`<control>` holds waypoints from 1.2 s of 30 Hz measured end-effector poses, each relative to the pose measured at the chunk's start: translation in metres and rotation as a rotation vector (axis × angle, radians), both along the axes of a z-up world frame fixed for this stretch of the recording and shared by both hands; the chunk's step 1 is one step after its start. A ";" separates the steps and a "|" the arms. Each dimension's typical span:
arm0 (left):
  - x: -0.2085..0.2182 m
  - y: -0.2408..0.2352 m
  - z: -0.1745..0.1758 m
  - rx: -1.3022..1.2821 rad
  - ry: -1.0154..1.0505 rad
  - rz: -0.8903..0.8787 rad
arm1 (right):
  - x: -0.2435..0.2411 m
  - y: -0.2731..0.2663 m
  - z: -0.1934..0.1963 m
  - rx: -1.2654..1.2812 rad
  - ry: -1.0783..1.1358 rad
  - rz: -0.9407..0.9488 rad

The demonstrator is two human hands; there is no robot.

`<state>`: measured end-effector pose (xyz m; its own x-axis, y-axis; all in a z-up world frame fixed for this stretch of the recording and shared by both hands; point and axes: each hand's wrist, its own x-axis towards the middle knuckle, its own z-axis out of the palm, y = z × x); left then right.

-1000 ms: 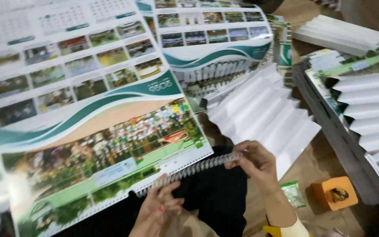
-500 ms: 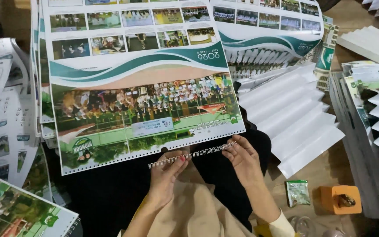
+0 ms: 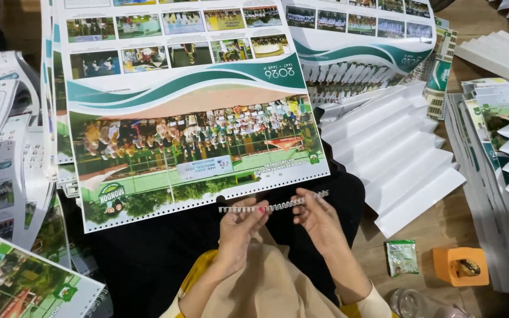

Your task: The person sits on the floor and assembles wall calendars by inserting spiral wire bindings into the punched holes. They repeatedly pick up calendars, align the wire, and push it through the holes to secure the pages.

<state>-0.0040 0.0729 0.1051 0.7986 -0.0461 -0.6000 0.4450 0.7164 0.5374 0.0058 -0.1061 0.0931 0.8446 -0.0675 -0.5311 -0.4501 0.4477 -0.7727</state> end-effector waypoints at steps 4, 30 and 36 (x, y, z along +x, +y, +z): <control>-0.003 0.014 0.008 -0.009 0.137 -0.382 | -0.001 0.001 0.025 -0.280 -0.262 -0.102; -0.009 -0.001 -0.024 0.141 -0.404 -0.084 | -0.018 0.013 -0.016 0.203 0.035 0.184; -0.002 -0.003 -0.027 0.173 -0.255 -0.098 | 0.006 0.012 -0.007 0.113 -0.033 0.113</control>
